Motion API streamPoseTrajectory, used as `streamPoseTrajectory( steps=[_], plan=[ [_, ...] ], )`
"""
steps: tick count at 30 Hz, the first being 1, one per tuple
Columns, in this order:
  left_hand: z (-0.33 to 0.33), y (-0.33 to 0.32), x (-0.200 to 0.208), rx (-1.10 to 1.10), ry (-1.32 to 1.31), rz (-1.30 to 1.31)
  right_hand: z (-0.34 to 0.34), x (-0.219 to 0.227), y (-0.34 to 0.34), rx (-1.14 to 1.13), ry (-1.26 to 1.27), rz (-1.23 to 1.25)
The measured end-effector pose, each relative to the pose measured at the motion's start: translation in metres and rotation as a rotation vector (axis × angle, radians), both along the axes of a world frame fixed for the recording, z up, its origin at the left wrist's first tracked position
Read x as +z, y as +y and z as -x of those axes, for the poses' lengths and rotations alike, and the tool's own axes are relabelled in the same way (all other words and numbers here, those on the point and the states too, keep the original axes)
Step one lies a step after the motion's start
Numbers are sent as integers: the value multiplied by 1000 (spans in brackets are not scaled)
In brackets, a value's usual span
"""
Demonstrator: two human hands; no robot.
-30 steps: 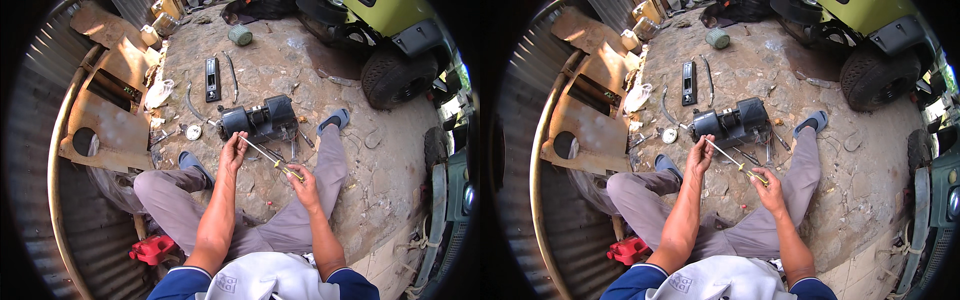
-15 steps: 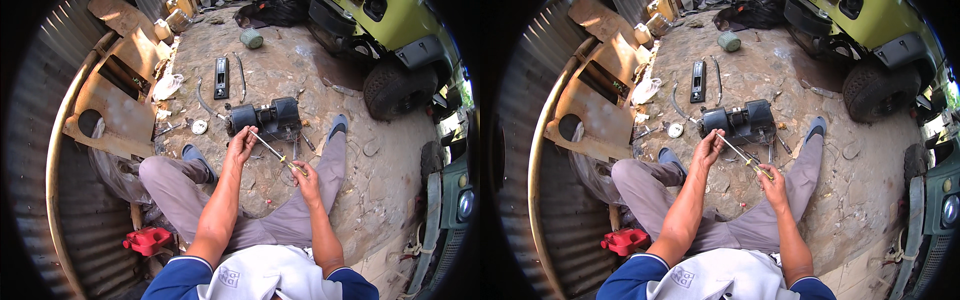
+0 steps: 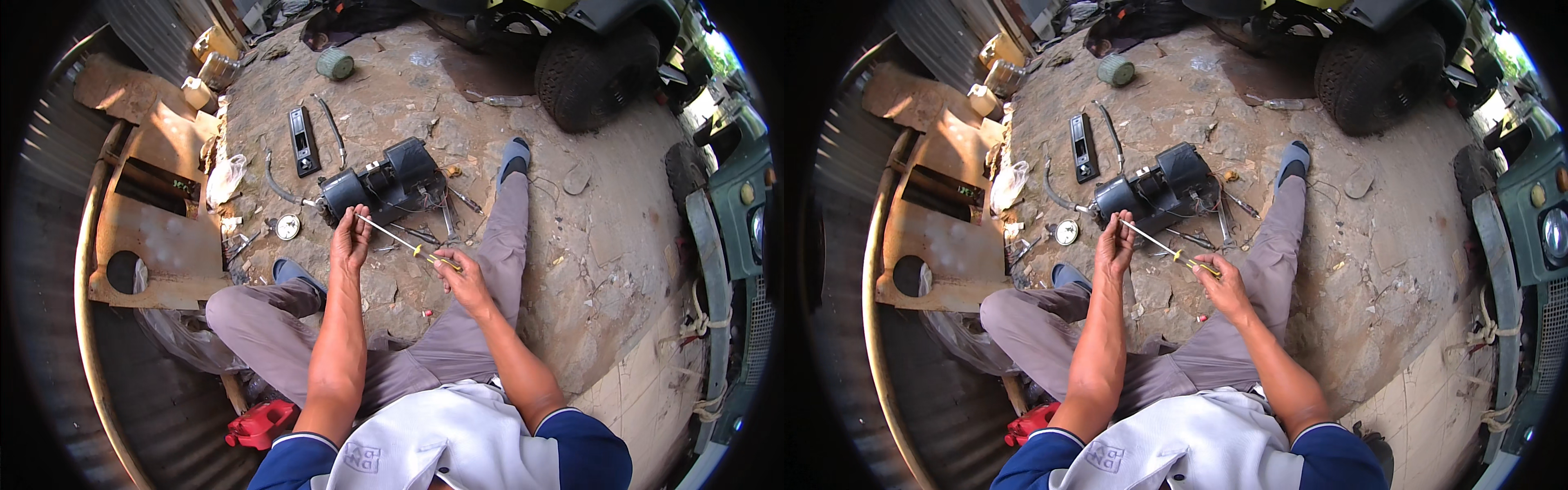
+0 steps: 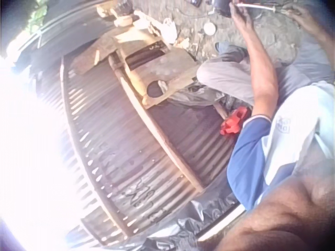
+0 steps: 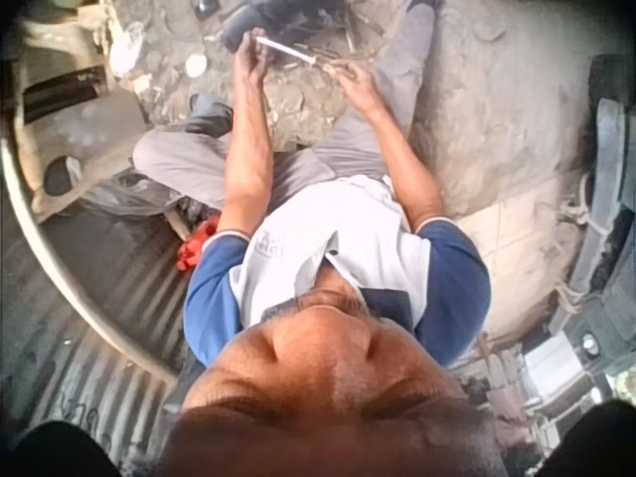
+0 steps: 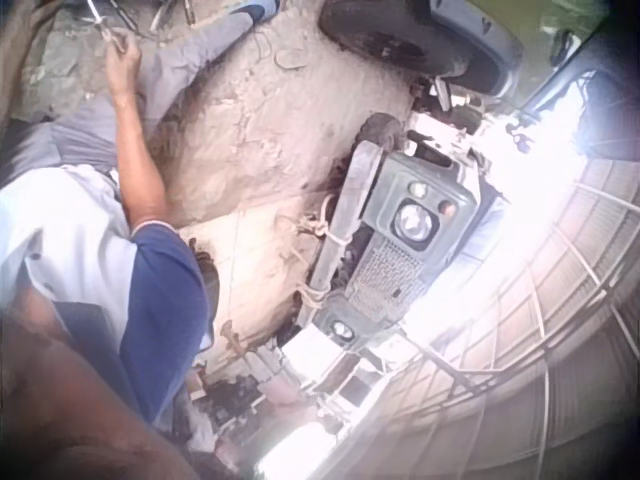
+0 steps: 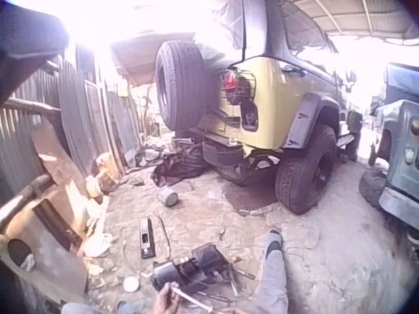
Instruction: The person uses a screwdriver and pliers to disassemble a dual-fan automotive blower assembly while sitting on the ground. They unscrew fasteners from the motor housing, detach a circular component, and pull wires through the assembly.
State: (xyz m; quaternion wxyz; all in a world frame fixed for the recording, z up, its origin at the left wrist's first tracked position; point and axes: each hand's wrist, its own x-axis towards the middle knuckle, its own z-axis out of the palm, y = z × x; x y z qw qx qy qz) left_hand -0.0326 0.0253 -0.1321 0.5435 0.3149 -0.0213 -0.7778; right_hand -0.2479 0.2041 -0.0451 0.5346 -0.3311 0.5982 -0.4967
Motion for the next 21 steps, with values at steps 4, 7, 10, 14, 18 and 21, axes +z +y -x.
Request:
streamPoseTrajectory(
  steps=[4,7,10,14,18,21],
  plan=[
    [4,3,3,-8,-44,27,5,-5,7,-22,-104,-9],
    [6,4,3,-18,-75,63,8,-4,10,-51,-197,-40],
    [10,8,6,-40,-158,90,13,-10,14,-45,-87,2],
    [14,12,7,-100,-290,118,15,-10,18,-33,274,123],
    [13,11,4,-112,-317,66,20,-11,16,17,507,348],
    [11,13,2,-157,-352,70,22,-5,19,50,576,323]
  ],
)
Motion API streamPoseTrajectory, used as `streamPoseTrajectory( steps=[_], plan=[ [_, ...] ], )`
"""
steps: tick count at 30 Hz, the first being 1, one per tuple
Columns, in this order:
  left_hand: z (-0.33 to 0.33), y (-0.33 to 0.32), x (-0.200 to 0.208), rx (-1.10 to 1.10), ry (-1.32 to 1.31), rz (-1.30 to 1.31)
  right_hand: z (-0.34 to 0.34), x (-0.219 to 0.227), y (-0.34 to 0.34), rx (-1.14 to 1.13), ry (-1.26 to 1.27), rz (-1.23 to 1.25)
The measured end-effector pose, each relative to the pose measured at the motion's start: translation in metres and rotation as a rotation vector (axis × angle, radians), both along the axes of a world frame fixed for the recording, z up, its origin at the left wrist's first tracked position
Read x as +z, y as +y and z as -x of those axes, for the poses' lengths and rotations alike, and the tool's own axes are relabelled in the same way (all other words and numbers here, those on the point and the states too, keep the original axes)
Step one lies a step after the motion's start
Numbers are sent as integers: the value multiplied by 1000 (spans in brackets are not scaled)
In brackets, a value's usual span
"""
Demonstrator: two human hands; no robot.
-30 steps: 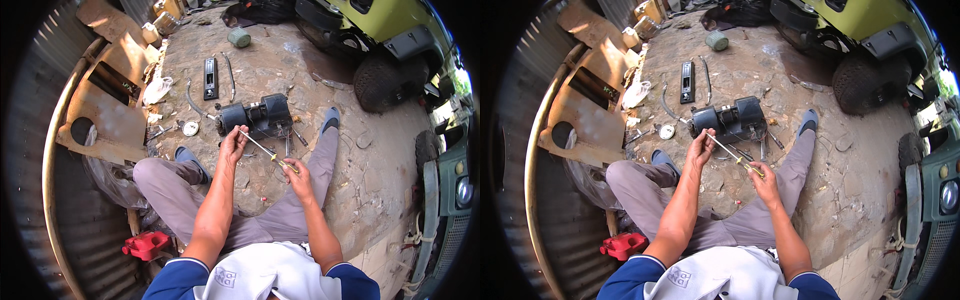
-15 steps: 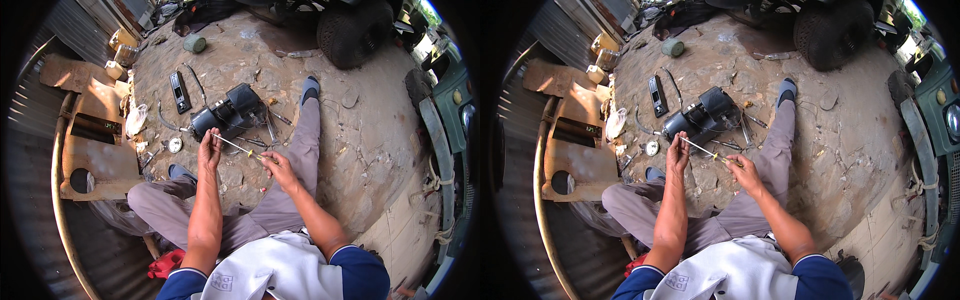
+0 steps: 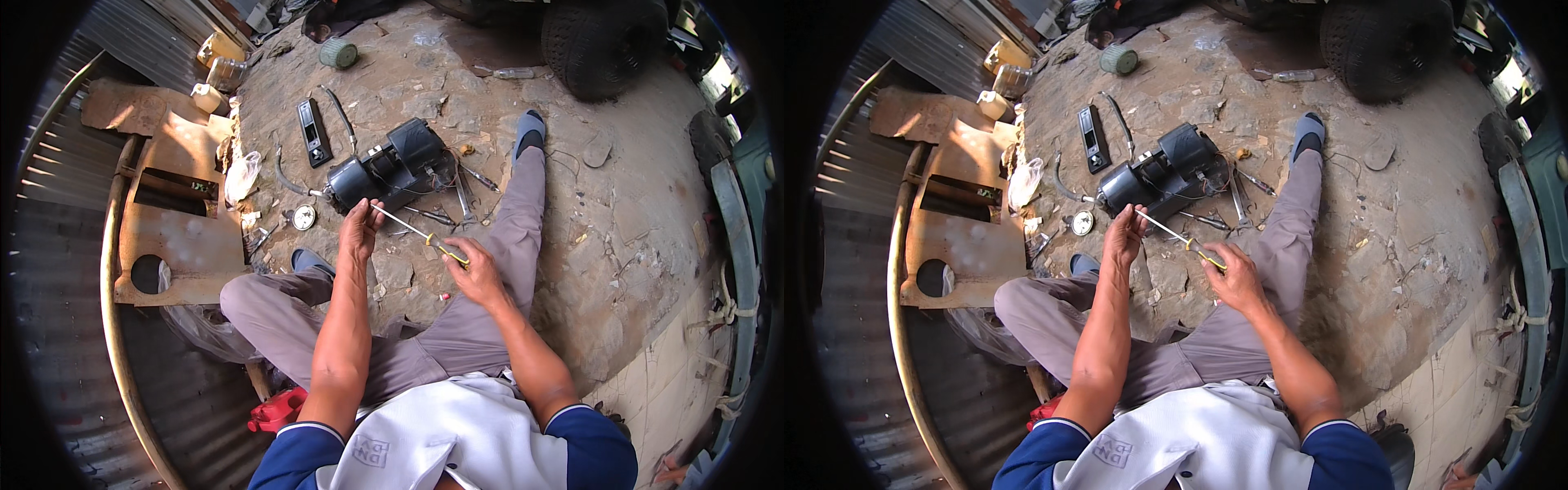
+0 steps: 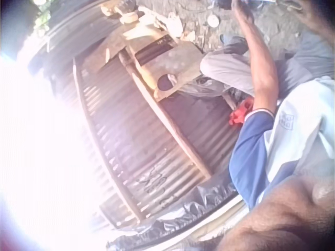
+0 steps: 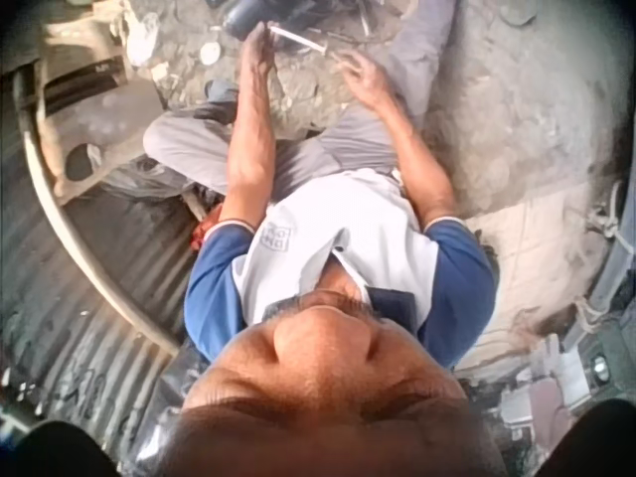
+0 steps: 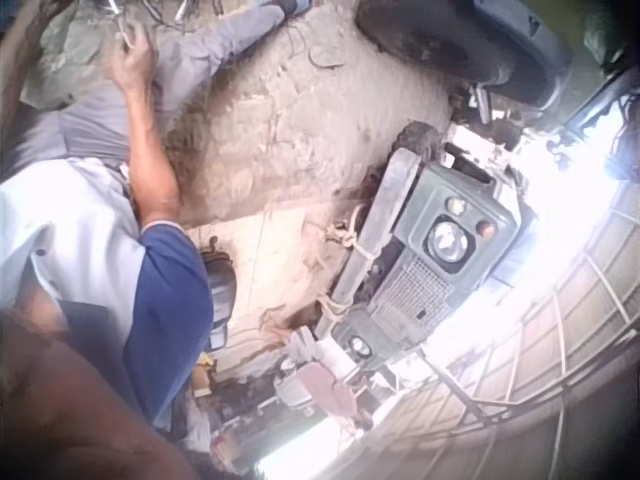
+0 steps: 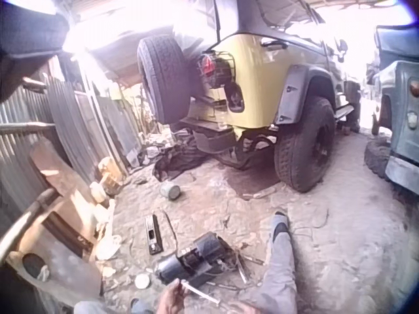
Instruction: The person uses a screwdriver and pliers to disassemble a dual-fan automotive blower assembly while sitting on the ground. They unscrew fasteners from the motor housing, detach a circular component, and pull wires through the assembly.
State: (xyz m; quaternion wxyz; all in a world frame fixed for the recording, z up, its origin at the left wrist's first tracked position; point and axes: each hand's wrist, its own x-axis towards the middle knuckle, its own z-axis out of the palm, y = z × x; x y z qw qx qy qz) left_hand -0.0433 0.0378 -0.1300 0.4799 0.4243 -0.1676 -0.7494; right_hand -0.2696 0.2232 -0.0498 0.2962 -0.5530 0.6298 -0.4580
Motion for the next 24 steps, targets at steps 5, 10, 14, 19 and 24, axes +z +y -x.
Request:
streamPoseTrajectory(
  steps=[5,10,14,19,24],
  plan=[
    [-6,-1,-1,-20,23,-28,-3,1,-1,5,0,16],
    [-6,0,0,-30,72,-5,-4,-10,-3,-25,-137,-70],
    [-3,2,2,-14,84,7,-5,-7,-5,-40,-287,-287],
    [11,-3,-2,-9,62,-29,-6,-8,-7,-46,72,-89],
    [53,-21,-5,-4,148,-84,-4,6,-16,-45,0,-370]
  ],
)
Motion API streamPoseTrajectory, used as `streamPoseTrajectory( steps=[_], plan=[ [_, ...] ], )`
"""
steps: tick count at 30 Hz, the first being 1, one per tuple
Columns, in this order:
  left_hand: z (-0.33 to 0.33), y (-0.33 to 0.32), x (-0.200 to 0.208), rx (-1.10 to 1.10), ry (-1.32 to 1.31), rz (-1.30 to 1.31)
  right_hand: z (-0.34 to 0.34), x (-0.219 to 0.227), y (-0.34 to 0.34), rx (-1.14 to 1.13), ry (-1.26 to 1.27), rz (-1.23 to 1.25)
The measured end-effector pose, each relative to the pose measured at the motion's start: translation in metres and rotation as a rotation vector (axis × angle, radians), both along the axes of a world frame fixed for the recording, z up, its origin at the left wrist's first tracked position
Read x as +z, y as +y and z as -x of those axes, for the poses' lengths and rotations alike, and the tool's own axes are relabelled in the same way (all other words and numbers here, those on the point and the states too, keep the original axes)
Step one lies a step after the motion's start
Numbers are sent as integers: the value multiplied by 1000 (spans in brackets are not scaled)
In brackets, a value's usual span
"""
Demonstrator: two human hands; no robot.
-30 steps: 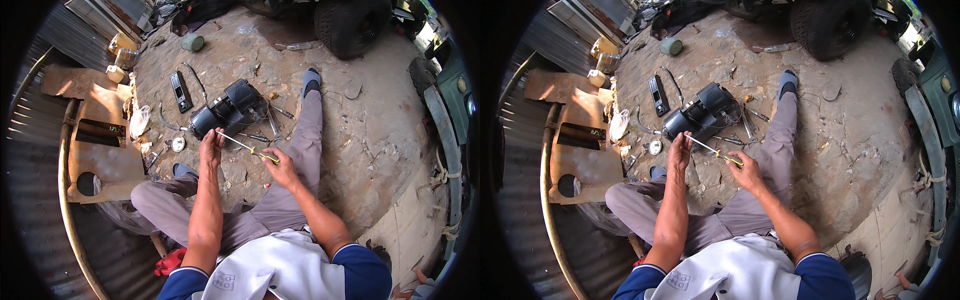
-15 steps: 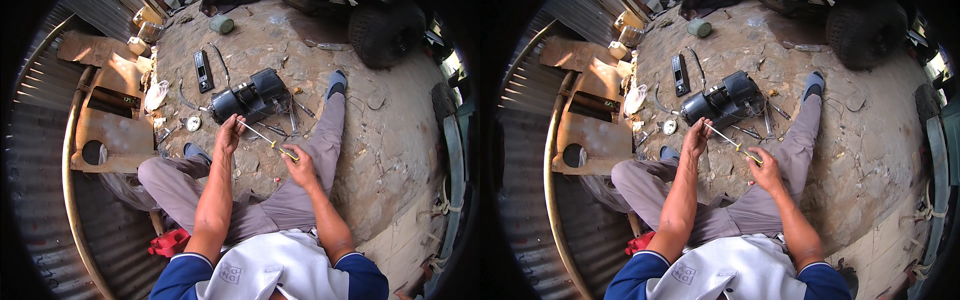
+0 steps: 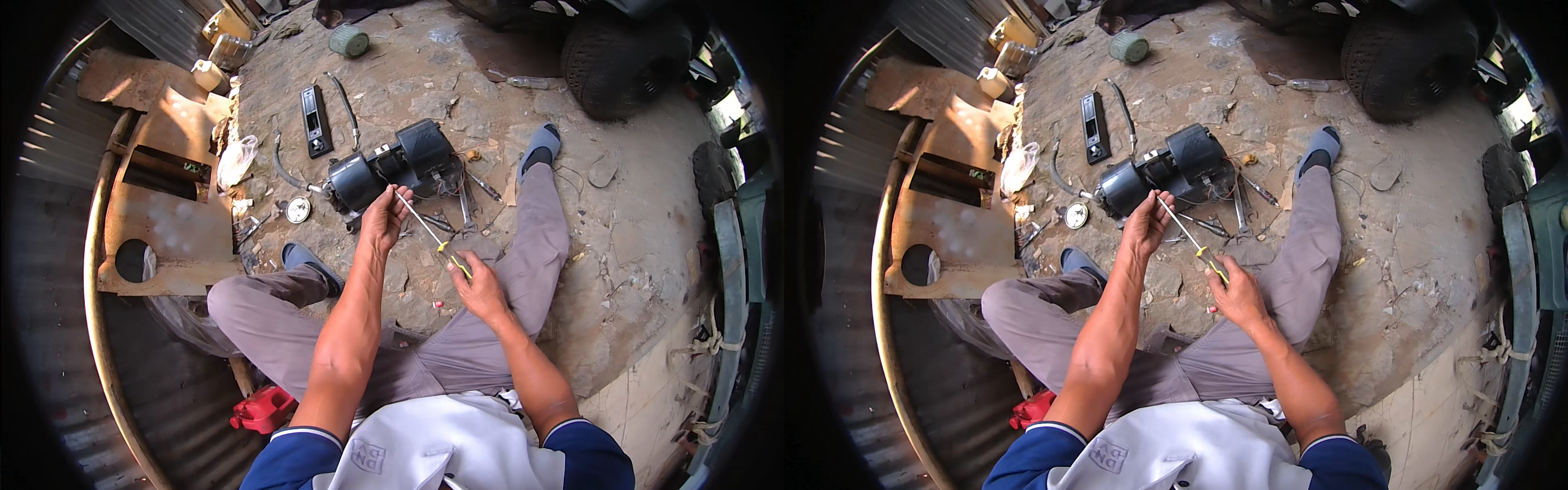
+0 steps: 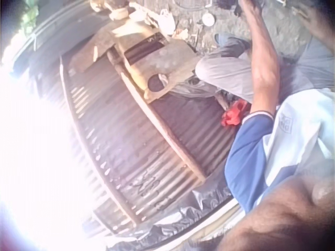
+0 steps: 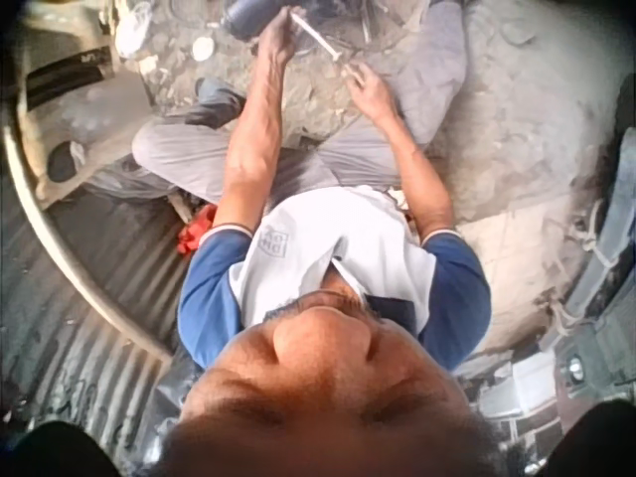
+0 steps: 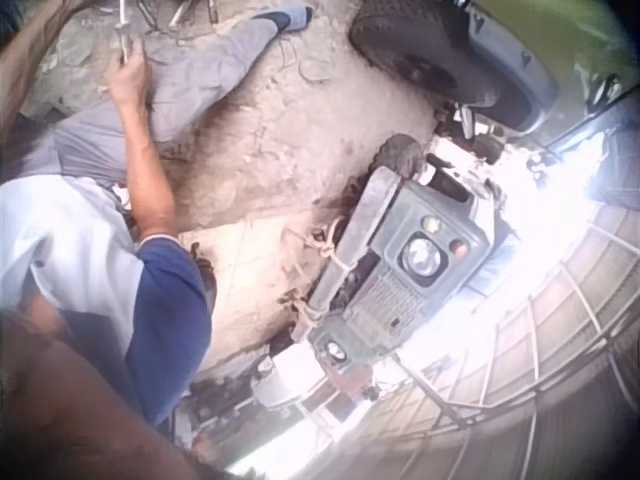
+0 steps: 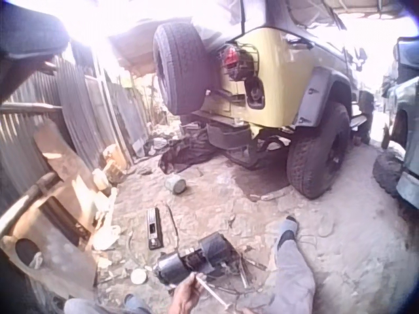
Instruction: The person uses a screwdriver and pliers to disassemble a dual-fan automotive blower assembly while sitting on the ground. They unscrew fasteners from the motor housing, detach a circular component, and pull wires through the assembly.
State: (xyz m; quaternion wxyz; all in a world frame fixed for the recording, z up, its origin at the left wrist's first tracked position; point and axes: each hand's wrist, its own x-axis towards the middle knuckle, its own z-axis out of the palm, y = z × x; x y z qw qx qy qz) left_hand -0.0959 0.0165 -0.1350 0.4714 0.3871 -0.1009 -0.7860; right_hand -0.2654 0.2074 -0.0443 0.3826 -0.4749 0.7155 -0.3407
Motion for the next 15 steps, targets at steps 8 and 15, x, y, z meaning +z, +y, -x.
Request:
streamPoseTrajectory(
  steps=[8,15],
  plan=[
    [91,-70,25,-353,-179,113,45,-34,-34,-303,-444,-68],
    [103,-144,4,-499,-1036,547,83,-77,-85,-378,-367,2]
  ],
)
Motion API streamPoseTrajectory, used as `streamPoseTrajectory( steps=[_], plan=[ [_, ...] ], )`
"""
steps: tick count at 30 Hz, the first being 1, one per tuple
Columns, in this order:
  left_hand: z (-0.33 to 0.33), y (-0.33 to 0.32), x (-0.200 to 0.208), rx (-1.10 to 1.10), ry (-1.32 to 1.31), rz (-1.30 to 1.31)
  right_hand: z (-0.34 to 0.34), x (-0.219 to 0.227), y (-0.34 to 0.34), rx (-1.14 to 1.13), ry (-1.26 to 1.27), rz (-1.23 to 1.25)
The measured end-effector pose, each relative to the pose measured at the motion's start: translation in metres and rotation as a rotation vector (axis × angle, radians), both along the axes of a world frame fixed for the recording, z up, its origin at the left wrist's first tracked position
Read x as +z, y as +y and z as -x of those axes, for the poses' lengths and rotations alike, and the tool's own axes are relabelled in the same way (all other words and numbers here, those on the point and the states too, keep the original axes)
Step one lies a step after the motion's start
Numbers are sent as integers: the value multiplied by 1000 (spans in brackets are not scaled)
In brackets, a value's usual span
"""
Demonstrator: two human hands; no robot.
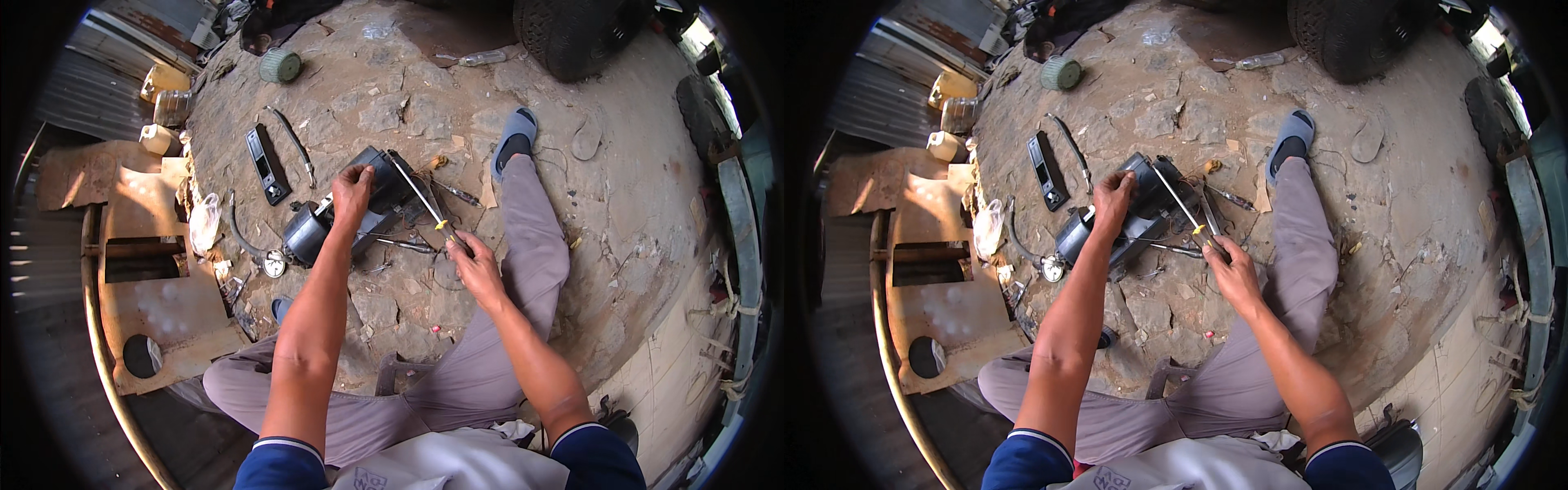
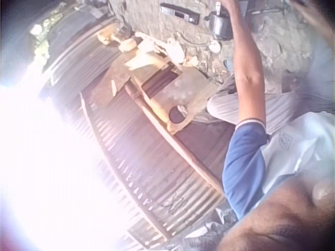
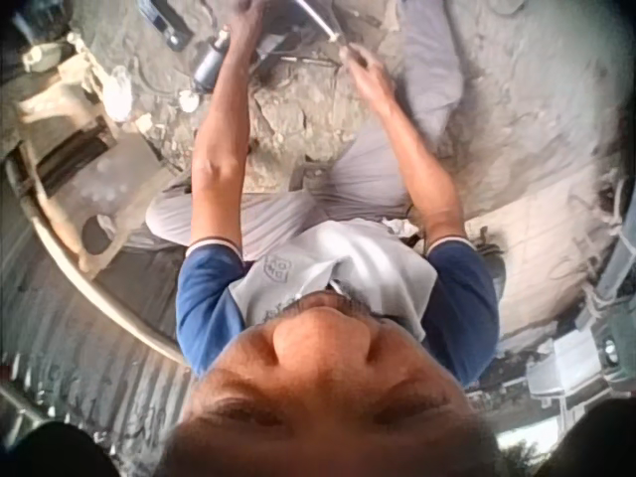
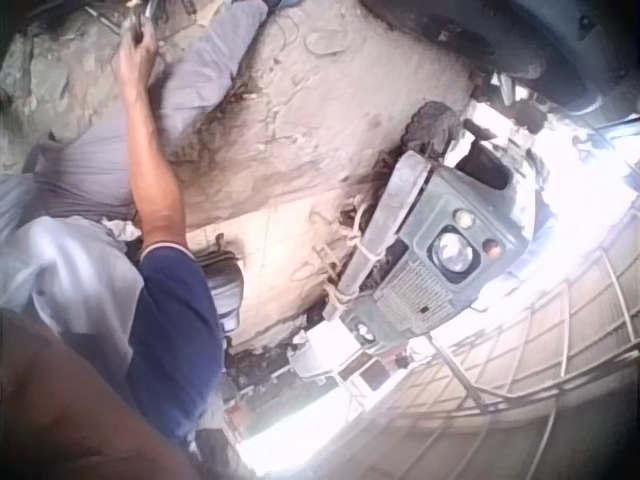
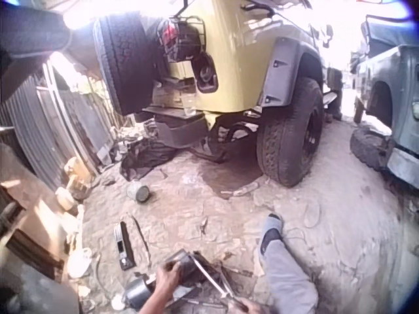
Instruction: The person uses a screwdriver and pliers to disassemble a dual-fan automotive blower assembly while sitting on the ground. They unscrew fasteners from the motor housing, detach a circular component, and pull wires through the assembly.
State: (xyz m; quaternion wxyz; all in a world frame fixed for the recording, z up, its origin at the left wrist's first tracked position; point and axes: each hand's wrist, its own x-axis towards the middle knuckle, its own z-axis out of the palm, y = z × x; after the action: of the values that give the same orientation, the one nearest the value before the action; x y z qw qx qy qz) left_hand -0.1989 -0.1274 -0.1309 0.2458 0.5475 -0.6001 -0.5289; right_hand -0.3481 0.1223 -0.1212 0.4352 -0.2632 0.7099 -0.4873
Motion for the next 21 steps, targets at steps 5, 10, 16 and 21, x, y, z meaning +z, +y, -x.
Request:
streamPoseTrajectory(
  steps=[5,10,16,21],
  plan=[
    [-2,-47,-28,-361,-441,743,6,-19,-11,-9,-34,-104],
    [0,-57,-46,-525,-445,530,8,-6,-20,-6,-133,-183],
    [10,-54,-37,-505,-520,642,9,-2,-28,-10,-141,-180],
    [9,-56,-38,-519,-495,598,10,-9,-39,19,-107,-102]
  ],
)
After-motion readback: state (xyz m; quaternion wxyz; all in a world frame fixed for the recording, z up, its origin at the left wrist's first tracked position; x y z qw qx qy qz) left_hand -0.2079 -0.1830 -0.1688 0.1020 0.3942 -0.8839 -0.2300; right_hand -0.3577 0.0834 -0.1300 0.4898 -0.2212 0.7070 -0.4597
